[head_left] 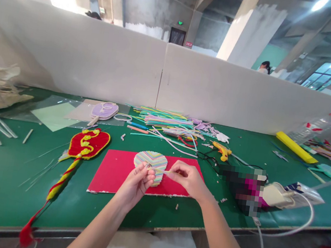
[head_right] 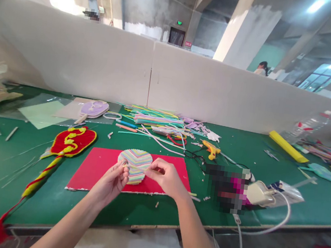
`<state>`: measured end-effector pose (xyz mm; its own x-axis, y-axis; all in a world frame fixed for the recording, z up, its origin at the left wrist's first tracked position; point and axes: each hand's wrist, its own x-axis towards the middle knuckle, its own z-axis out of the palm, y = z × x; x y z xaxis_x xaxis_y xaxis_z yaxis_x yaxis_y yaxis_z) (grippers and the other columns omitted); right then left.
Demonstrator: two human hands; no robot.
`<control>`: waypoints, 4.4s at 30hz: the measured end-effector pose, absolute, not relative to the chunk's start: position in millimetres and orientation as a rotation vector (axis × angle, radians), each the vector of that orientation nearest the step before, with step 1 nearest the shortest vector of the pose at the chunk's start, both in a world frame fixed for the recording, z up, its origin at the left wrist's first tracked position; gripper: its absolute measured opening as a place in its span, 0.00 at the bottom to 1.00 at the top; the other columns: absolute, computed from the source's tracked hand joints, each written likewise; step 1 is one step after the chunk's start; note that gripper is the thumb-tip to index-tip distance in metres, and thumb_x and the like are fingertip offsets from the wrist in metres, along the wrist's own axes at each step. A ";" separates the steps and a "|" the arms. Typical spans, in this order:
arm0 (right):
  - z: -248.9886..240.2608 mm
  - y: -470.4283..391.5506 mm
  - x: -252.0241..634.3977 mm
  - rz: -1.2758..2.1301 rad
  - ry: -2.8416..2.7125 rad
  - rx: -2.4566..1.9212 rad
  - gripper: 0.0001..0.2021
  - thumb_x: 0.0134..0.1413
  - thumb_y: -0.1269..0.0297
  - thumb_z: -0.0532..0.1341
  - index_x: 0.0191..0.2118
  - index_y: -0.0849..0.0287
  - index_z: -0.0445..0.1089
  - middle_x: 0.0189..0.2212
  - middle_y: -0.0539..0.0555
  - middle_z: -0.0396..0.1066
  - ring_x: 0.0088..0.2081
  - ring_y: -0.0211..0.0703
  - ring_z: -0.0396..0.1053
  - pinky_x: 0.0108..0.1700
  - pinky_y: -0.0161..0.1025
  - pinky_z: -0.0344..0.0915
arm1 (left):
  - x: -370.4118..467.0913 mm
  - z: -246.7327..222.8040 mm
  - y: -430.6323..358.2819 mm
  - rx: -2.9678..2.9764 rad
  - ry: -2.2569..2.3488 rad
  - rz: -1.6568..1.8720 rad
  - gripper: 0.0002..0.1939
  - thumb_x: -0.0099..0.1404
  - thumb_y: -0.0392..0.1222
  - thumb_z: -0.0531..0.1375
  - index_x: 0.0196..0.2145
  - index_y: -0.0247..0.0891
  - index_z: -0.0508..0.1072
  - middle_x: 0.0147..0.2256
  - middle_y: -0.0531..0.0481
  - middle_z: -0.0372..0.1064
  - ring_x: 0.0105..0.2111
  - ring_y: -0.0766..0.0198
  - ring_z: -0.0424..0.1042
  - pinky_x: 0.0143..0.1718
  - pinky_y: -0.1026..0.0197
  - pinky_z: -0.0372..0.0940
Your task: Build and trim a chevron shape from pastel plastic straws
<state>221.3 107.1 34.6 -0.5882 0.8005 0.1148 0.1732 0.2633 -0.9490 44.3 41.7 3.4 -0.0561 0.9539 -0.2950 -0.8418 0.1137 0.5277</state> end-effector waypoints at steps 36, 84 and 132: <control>35.9 95.3 211.5 1.069 -2.028 -0.974 0.10 0.54 0.57 0.60 0.28 0.57 0.69 0.30 0.50 0.64 0.34 0.39 0.67 0.37 0.34 0.66 | 29.4 3.3 42.2 1.104 1.309 1.401 0.15 0.55 0.53 0.62 0.28 0.36 0.70 0.26 0.49 0.73 0.28 0.61 0.73 0.32 0.61 0.68; 38.4 237.8 253.8 0.965 -2.067 -1.353 0.15 0.54 0.53 0.57 0.30 0.60 0.73 0.20 0.49 0.69 0.23 0.36 0.62 0.27 0.33 0.56 | -45.6 -3.0 178.8 0.661 1.322 1.525 0.27 0.35 0.54 0.72 0.28 0.32 0.72 0.26 0.45 0.76 0.31 0.58 0.77 0.39 0.57 0.71; 78.0 254.4 188.4 1.003 -2.070 -1.201 0.10 0.51 0.57 0.61 0.37 0.53 0.75 0.38 0.52 0.75 0.41 0.47 0.70 0.46 0.40 0.64 | -7.9 29.8 212.0 0.496 1.119 1.375 0.11 0.54 0.40 0.66 0.35 0.31 0.77 0.39 0.42 0.76 0.40 0.57 0.75 0.45 0.60 0.70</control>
